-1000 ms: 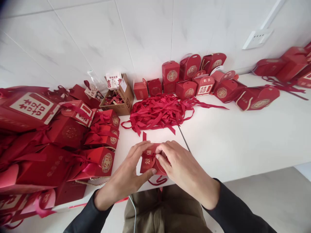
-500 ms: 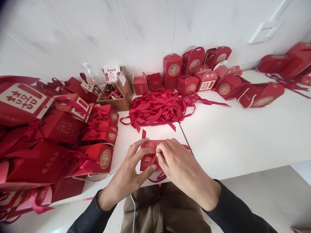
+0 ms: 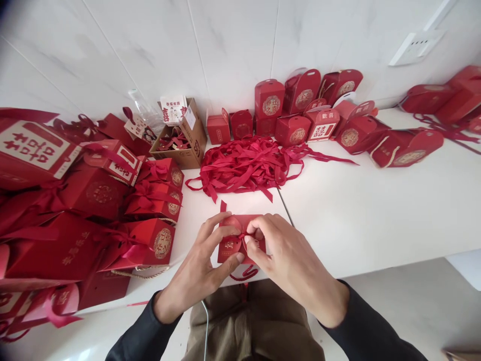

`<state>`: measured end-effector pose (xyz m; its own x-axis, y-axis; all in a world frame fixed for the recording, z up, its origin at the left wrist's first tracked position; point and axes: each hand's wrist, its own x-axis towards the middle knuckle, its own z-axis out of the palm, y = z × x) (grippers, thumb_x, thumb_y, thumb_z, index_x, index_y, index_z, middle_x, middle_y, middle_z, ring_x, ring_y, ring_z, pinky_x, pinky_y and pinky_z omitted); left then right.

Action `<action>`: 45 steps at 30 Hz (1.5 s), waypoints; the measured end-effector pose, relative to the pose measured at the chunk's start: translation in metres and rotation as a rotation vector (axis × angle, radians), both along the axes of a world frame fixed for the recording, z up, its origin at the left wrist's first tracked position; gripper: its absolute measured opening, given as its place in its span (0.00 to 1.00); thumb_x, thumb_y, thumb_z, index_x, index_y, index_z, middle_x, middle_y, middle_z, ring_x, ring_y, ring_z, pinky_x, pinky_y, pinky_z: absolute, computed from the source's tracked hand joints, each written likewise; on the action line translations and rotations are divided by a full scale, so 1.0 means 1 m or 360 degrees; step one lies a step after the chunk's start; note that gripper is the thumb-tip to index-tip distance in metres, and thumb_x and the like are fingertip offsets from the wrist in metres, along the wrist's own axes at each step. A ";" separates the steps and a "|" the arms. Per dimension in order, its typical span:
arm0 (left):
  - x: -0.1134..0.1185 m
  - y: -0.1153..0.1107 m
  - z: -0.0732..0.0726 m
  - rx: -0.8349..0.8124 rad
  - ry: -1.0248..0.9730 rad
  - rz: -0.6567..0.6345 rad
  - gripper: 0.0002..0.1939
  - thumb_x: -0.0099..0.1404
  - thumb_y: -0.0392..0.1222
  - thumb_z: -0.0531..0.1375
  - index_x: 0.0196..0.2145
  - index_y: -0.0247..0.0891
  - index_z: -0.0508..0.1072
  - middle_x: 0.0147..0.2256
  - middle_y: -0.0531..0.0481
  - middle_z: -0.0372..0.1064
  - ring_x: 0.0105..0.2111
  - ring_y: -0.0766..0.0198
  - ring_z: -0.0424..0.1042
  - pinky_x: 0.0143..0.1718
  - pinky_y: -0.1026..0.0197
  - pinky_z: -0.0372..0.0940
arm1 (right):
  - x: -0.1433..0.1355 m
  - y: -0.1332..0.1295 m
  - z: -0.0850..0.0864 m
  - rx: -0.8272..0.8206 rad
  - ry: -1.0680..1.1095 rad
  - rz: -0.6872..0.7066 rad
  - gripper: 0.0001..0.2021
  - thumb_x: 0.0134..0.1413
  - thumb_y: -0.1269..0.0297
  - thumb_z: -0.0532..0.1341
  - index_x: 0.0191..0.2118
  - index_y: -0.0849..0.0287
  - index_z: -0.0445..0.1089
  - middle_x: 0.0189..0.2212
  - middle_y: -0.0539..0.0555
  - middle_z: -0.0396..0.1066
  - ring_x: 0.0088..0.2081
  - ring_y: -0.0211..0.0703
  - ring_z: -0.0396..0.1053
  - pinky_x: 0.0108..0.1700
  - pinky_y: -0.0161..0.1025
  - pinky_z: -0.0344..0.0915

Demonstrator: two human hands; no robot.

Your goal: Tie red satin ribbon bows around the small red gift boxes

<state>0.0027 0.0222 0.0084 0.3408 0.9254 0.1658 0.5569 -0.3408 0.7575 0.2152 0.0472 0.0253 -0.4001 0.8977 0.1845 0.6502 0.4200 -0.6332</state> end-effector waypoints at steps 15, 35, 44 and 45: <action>0.001 -0.003 -0.004 0.0072 0.0029 -0.0026 0.15 0.74 0.43 0.59 0.56 0.49 0.66 0.68 0.43 0.52 0.69 0.50 0.55 0.65 0.45 0.62 | -0.005 0.000 0.003 -0.0086 0.0005 0.0023 0.04 0.65 0.68 0.55 0.36 0.53 0.62 0.33 0.50 0.69 0.33 0.44 0.69 0.38 0.43 0.66; 0.000 -0.004 -0.008 0.0073 0.0019 -0.0012 0.15 0.74 0.45 0.59 0.56 0.47 0.66 0.68 0.42 0.52 0.70 0.50 0.54 0.66 0.44 0.61 | 0.001 -0.004 0.005 -0.0024 0.0035 -0.0016 0.04 0.68 0.65 0.55 0.38 0.52 0.64 0.34 0.50 0.72 0.32 0.43 0.69 0.36 0.41 0.68; 0.001 -0.005 -0.006 0.0076 0.0084 -0.0081 0.22 0.75 0.44 0.57 0.64 0.53 0.62 0.71 0.45 0.47 0.70 0.51 0.52 0.68 0.44 0.60 | 0.012 -0.001 -0.003 -0.0050 0.0042 -0.0095 0.06 0.71 0.59 0.56 0.46 0.52 0.67 0.38 0.52 0.75 0.36 0.45 0.73 0.37 0.41 0.69; 0.001 -0.005 -0.006 0.0085 0.0099 -0.0088 0.21 0.76 0.44 0.56 0.64 0.53 0.64 0.71 0.45 0.46 0.70 0.51 0.53 0.67 0.43 0.60 | 0.014 -0.001 -0.004 -0.0051 0.0015 -0.0091 0.05 0.71 0.59 0.56 0.43 0.52 0.67 0.37 0.51 0.74 0.34 0.45 0.72 0.35 0.41 0.68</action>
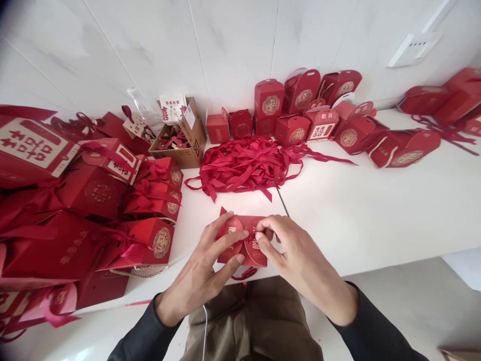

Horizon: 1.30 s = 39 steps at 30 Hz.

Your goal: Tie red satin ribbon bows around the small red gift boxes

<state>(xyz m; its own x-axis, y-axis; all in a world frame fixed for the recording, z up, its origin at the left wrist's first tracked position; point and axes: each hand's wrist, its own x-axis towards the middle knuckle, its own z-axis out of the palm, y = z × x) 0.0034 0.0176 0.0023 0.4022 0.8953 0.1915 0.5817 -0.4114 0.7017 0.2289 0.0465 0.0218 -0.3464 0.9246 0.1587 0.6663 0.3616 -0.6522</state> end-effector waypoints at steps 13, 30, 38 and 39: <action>0.001 0.000 0.003 -0.0084 -0.0006 0.0039 0.18 0.76 0.46 0.56 0.61 0.50 0.68 0.70 0.43 0.49 0.70 0.50 0.53 0.68 0.42 0.58 | 0.017 -0.008 -0.004 -0.0037 -0.0120 -0.0083 0.08 0.72 0.59 0.52 0.39 0.51 0.64 0.31 0.50 0.72 0.29 0.44 0.70 0.30 0.40 0.65; -0.005 0.001 -0.001 0.0040 -0.0087 0.0148 0.05 0.77 0.35 0.50 0.46 0.43 0.62 0.57 0.41 0.72 0.68 0.57 0.61 0.70 0.41 0.51 | 0.017 -0.011 -0.009 -0.0165 -0.0108 -0.0170 0.13 0.73 0.54 0.50 0.36 0.51 0.62 0.27 0.47 0.71 0.20 0.41 0.63 0.24 0.39 0.61; -0.006 -0.017 0.000 -0.0222 -0.0209 0.1080 0.21 0.76 0.55 0.48 0.33 0.41 0.69 0.33 0.47 0.73 0.33 0.57 0.72 0.37 0.56 0.64 | 0.017 -0.008 -0.007 -0.0542 0.0247 -0.0411 0.25 0.69 0.39 0.51 0.59 0.47 0.69 0.58 0.55 0.74 0.56 0.57 0.73 0.44 0.45 0.74; -0.007 -0.020 -0.001 -0.0497 -0.0222 0.1032 0.27 0.76 0.59 0.45 0.28 0.41 0.69 0.27 0.49 0.71 0.29 0.58 0.70 0.35 0.56 0.63 | 0.018 -0.006 -0.008 -0.0624 0.0296 -0.0406 0.27 0.69 0.37 0.51 0.62 0.45 0.68 0.60 0.55 0.73 0.59 0.58 0.72 0.50 0.47 0.74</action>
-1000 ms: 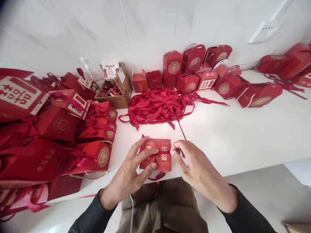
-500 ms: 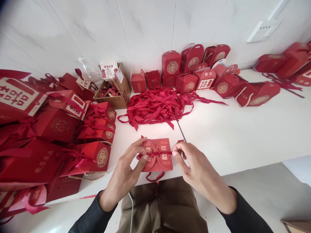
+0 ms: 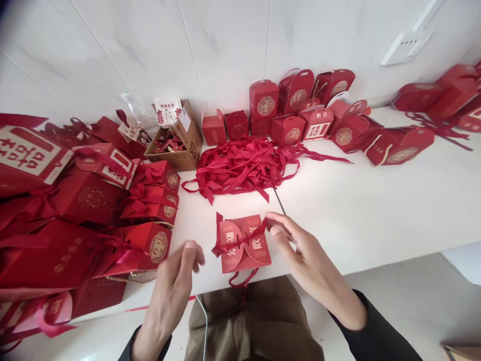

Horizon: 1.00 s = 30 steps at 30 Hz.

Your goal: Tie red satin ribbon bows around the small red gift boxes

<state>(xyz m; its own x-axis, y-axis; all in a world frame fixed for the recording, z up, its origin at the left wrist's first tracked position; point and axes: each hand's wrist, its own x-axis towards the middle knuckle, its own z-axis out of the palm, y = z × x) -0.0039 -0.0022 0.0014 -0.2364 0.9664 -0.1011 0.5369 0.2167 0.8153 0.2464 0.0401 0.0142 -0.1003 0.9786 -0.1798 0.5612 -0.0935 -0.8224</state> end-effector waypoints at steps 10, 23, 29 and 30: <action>0.002 0.031 -0.008 -0.0061 -0.1080 0.0024 0.23 0.67 0.61 0.60 0.44 0.39 0.78 0.50 0.42 0.76 0.47 0.53 0.73 0.49 0.54 0.67 | -0.004 0.005 -0.007 -0.0438 0.0672 -0.0070 0.37 0.67 0.33 0.51 0.68 0.55 0.64 0.66 0.60 0.66 0.64 0.59 0.66 0.69 0.56 0.60; 0.035 0.100 0.060 0.0661 -0.1092 -0.0527 0.17 0.70 0.48 0.64 0.53 0.43 0.72 0.40 0.50 0.79 0.40 0.61 0.76 0.47 0.59 0.68 | -0.043 0.032 0.043 0.0902 -0.0208 0.0413 0.31 0.75 0.50 0.48 0.76 0.55 0.47 0.73 0.53 0.51 0.73 0.53 0.49 0.71 0.57 0.55; 0.035 0.108 0.066 0.0752 -0.0812 -0.0525 0.19 0.72 0.47 0.61 0.59 0.44 0.71 0.41 0.50 0.78 0.42 0.61 0.76 0.47 0.58 0.69 | -0.044 0.042 0.044 0.1093 -0.0386 0.0443 0.31 0.77 0.52 0.45 0.77 0.58 0.44 0.75 0.54 0.45 0.74 0.56 0.45 0.70 0.61 0.56; 0.035 0.108 0.068 0.0774 -0.0777 -0.0526 0.18 0.73 0.46 0.60 0.59 0.46 0.72 0.46 0.49 0.77 0.47 0.60 0.76 0.51 0.57 0.69 | -0.043 0.042 0.045 0.1103 -0.0399 0.0437 0.31 0.77 0.52 0.45 0.77 0.57 0.43 0.75 0.54 0.44 0.74 0.56 0.44 0.70 0.62 0.56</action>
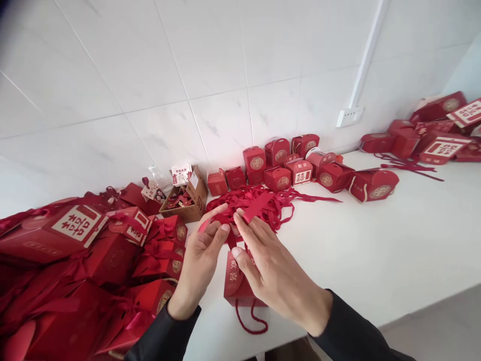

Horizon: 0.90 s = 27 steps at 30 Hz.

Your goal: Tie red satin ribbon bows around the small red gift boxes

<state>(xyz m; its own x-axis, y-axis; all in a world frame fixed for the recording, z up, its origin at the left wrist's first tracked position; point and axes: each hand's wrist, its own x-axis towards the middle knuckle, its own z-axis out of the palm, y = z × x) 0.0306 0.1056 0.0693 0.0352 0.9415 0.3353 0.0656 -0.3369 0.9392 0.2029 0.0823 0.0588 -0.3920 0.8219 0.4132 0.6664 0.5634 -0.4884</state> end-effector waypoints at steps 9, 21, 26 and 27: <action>-0.001 0.002 -0.018 -0.0466 -0.0077 0.0144 0.17 0.71 0.53 0.59 0.48 0.41 0.79 0.52 0.43 0.77 0.57 0.50 0.73 0.65 0.45 0.60 | 0.010 0.011 0.011 -0.0234 0.0180 -0.0065 0.30 0.75 0.49 0.46 0.73 0.61 0.57 0.70 0.61 0.59 0.70 0.57 0.57 0.69 0.59 0.58; -0.017 -0.066 -0.059 -0.0494 0.0451 -0.0290 0.51 0.60 0.49 0.71 0.72 0.46 0.47 0.68 0.38 0.55 0.69 0.43 0.56 0.69 0.38 0.52 | 0.032 -0.030 -0.037 -0.0116 0.0130 -0.0354 0.16 0.72 0.55 0.54 0.57 0.54 0.67 0.52 0.62 0.71 0.56 0.61 0.68 0.57 0.58 0.67; -0.014 -0.067 -0.070 -0.0313 0.0567 -0.0216 0.41 0.63 0.44 0.69 0.68 0.48 0.54 0.64 0.42 0.56 0.67 0.48 0.58 0.68 0.42 0.56 | 0.018 -0.031 -0.027 -0.0159 0.0056 -0.0001 0.04 0.73 0.67 0.54 0.45 0.54 0.66 0.40 0.56 0.67 0.43 0.50 0.70 0.46 0.49 0.69; -0.014 -0.068 -0.071 -0.0290 0.0570 -0.0240 0.40 0.63 0.44 0.69 0.68 0.49 0.55 0.65 0.42 0.55 0.68 0.49 0.56 0.69 0.43 0.55 | 0.016 -0.030 -0.027 -0.0196 0.0047 0.0026 0.04 0.72 0.68 0.55 0.45 0.54 0.66 0.40 0.55 0.67 0.42 0.49 0.70 0.45 0.48 0.69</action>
